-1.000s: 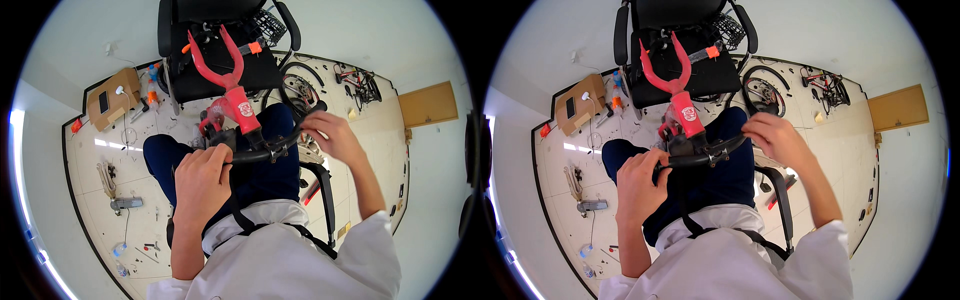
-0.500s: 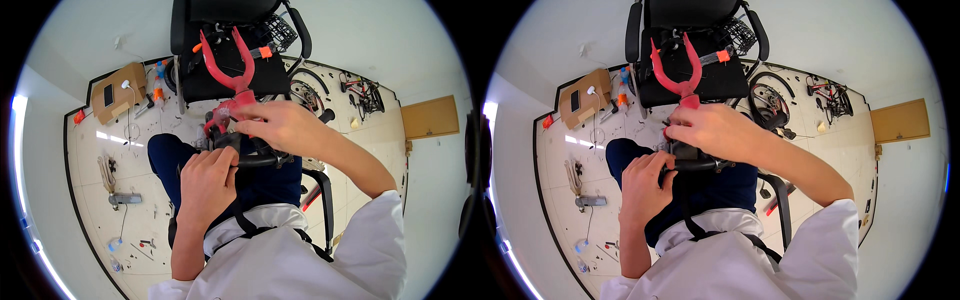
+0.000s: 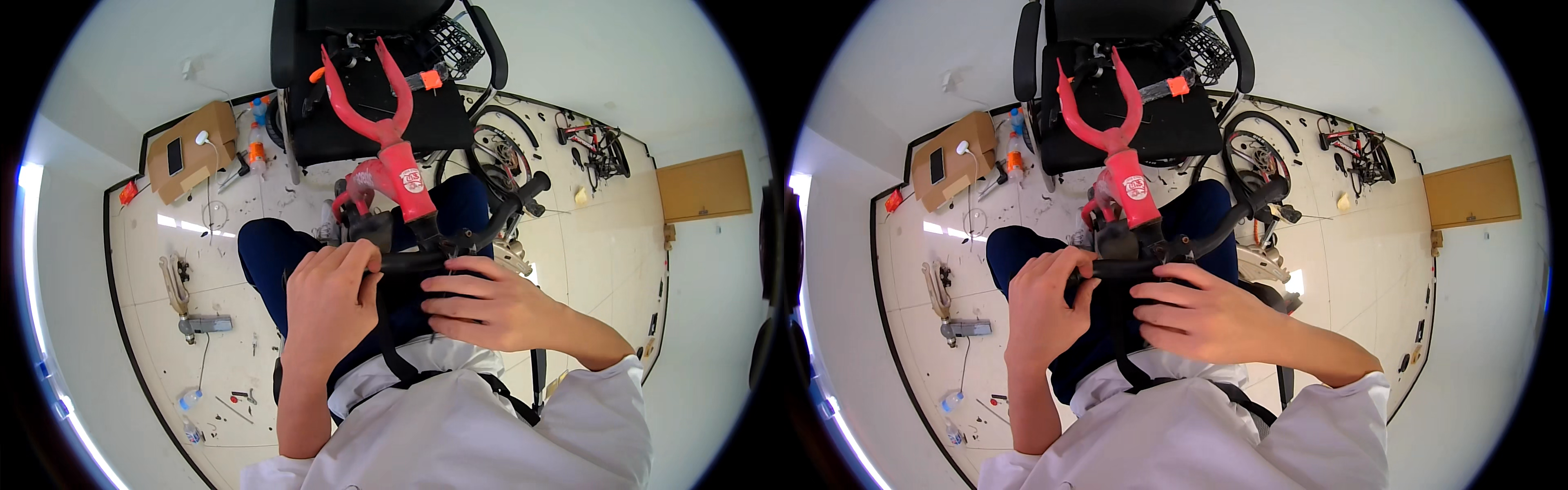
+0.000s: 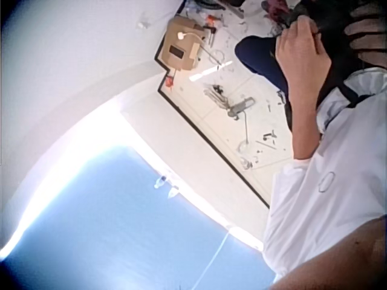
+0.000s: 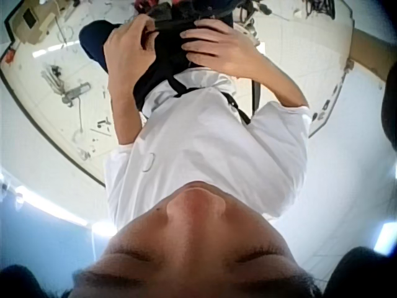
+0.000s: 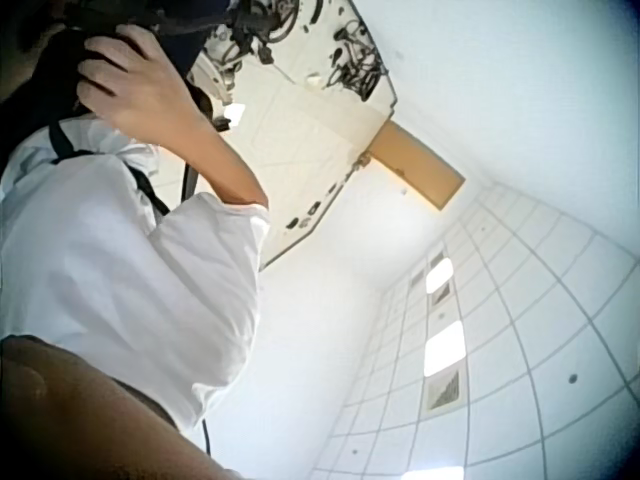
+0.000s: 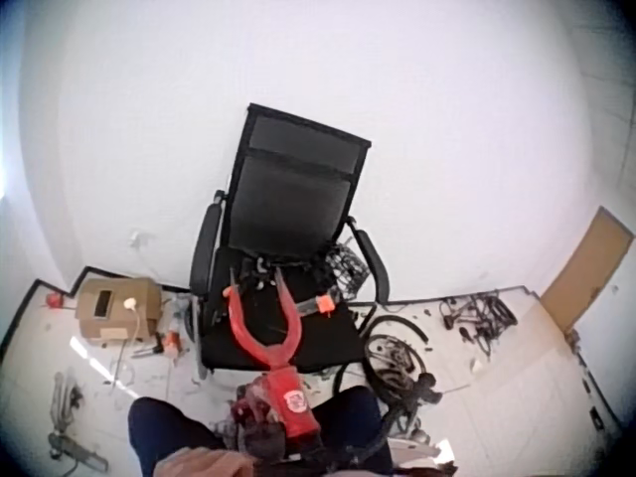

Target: The person assembles a pink scooter by attaching the handlebar stem to the frame and tightening bolts with an Allen key. The person works on the floor and later sits on a chair while securing the handlebar components.

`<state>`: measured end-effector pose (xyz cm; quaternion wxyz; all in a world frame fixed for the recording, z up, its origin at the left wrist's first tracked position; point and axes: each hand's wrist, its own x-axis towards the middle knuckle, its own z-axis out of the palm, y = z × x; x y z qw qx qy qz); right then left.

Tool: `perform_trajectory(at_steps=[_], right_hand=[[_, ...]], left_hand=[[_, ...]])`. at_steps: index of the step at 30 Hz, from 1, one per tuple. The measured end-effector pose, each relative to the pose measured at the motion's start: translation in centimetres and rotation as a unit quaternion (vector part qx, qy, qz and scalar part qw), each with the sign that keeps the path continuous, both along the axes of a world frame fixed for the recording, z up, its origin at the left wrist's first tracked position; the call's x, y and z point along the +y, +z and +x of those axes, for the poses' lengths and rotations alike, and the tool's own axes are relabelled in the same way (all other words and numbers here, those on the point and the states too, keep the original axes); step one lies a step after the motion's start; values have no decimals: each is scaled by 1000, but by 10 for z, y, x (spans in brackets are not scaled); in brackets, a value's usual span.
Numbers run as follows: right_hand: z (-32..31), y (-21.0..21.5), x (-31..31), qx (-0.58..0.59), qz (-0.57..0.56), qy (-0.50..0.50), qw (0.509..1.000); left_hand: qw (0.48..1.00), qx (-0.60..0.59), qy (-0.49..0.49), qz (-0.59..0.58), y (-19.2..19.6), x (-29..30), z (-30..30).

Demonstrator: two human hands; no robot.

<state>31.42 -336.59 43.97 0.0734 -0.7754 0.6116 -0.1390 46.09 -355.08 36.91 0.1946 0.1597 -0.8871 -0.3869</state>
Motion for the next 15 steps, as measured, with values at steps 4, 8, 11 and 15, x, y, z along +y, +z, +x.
perform_trajectory(at_steps=[4,8,11,15], right_hand=[[-2,3,33,28,-3,-106,994],[-12,-3,52,-23,37,-189,981],[-18,-9,58,-94,27,-248,964],[-49,3,44,-37,1,-287,957]], left_hand=[[1000,23,10,-6,-2,-3,-1],[1000,13,17,-7,0,-4,0],[1000,10,13,-6,0,-3,1],[1000,20,8,-11,-1,0,-1]])
